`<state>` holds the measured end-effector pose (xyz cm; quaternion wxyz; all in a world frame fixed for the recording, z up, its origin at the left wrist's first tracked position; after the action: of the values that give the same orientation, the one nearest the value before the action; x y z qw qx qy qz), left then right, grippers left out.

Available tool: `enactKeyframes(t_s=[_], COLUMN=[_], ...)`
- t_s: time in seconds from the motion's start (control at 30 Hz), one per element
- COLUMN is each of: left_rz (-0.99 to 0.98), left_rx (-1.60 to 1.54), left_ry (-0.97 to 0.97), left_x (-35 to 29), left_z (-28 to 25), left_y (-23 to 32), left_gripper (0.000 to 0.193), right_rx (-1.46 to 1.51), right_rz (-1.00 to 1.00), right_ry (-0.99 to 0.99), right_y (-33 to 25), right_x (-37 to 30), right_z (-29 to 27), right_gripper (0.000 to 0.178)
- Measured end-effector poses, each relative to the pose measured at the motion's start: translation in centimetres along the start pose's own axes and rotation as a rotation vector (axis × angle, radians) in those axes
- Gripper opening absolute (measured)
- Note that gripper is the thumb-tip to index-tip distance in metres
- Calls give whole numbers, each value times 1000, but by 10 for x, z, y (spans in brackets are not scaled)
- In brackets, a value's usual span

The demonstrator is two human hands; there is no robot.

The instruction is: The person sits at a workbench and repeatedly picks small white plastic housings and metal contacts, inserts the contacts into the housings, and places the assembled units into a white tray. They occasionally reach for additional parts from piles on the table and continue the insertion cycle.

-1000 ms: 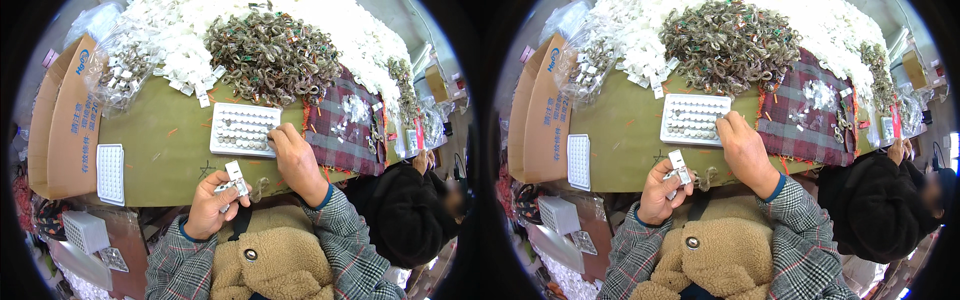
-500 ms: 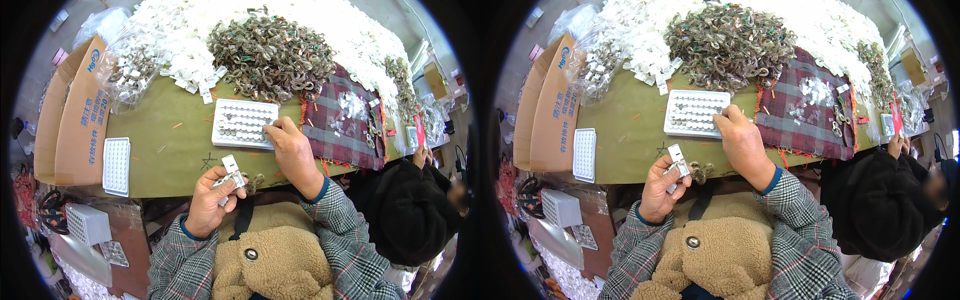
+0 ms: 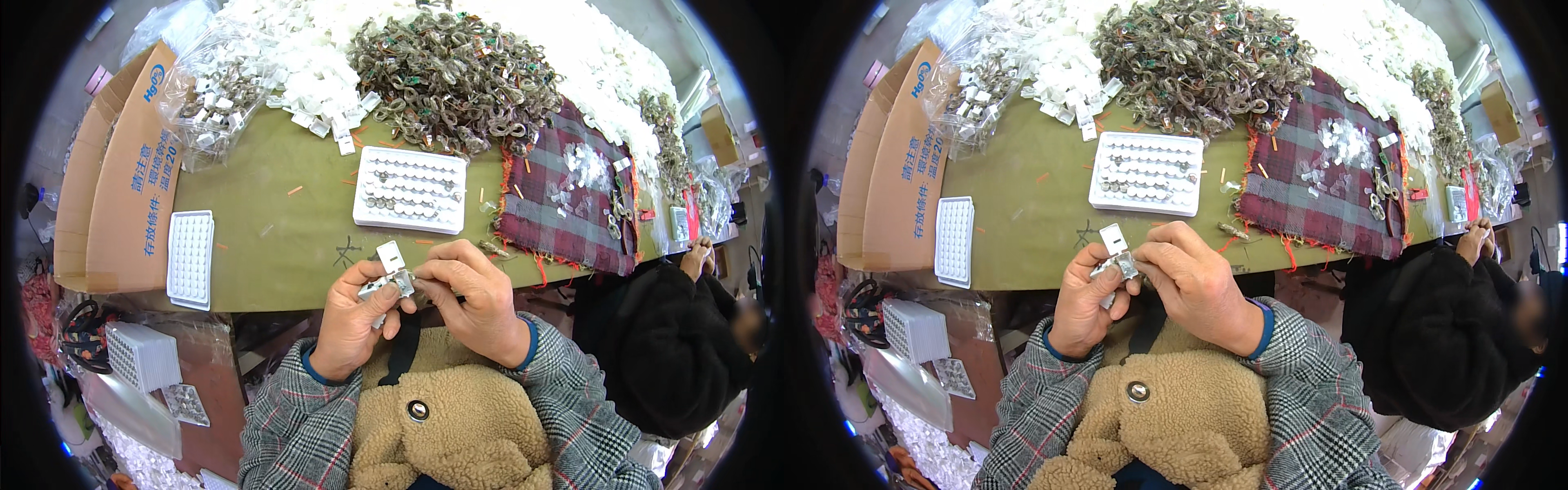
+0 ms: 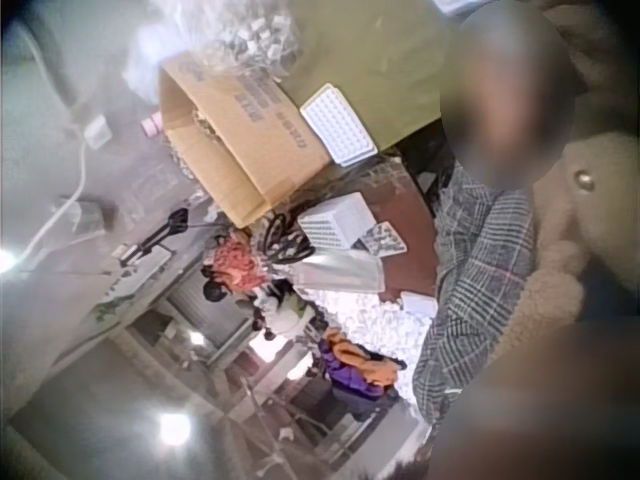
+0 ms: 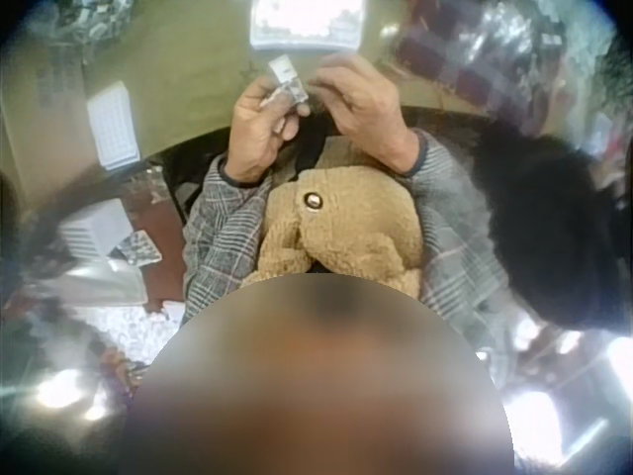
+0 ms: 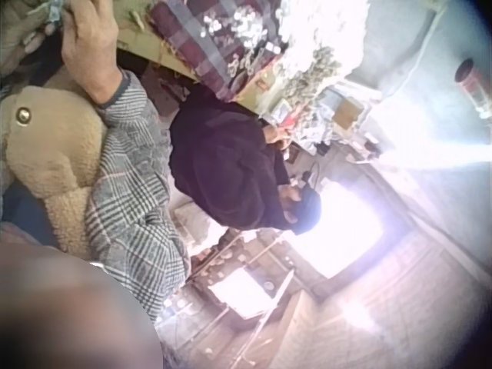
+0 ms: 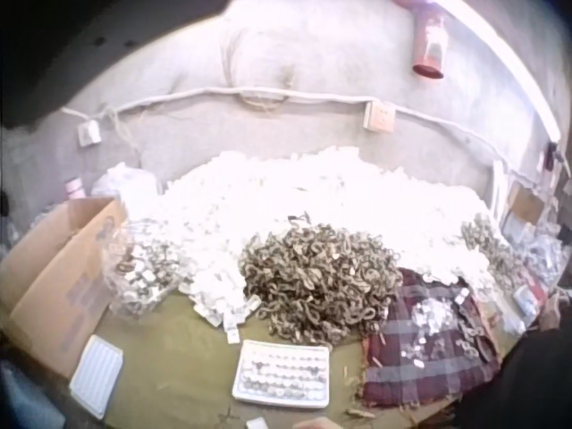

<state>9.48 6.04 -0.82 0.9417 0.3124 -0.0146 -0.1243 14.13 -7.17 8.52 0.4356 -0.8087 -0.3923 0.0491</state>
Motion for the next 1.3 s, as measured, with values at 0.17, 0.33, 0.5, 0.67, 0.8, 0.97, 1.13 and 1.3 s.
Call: enactKeyframes(t_s=[0.17,0.33,0.5,0.67,0.8,0.97,1.13,1.3], left_rz=[-23,-32,-20,-43,-61,-94,-93,-152], left_rx=[156,96,31,122,88,112,92,102], left_ry=[32,5,-46,-29,-5,-1,20,-86], left_x=[-7,-13,-18,-28,-38,-47,-58,-67], left_z=[8,13,23,29,31,40,54,74], left_y=[-5,-10,-11,-16,-22,-36,-53,-65], left_gripper=[15,14,15,11,7,7,11,15], right_rx=[4,34,77,-17,-31,-249,-48,174], right_rz=[-70,-86,-48,-251,-348,-455,-332,-274], right_ry=[-25,-45,48,91,85,185,297,355], right_y=[-5,-8,-12,-29,-34,-43,-35,-31], right_x=[-7,-17,-27,-30,-43,-74,-103,-126], right_z=[11,7,-4,-1,3,6,6,-2], right_gripper=[27,28,32,38,42,32,30,38])
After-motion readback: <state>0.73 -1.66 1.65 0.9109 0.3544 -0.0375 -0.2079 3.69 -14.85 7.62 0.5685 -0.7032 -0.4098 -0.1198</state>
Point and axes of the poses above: each hand's wrist, its own x-axis towards the middle knuckle, its own z-axis out of the palm, y = z × x, the point moved 7 cm from there along x, towards the middle knuckle, and after that the axes turned 14 degrees about -y, right-handed, at the moved point
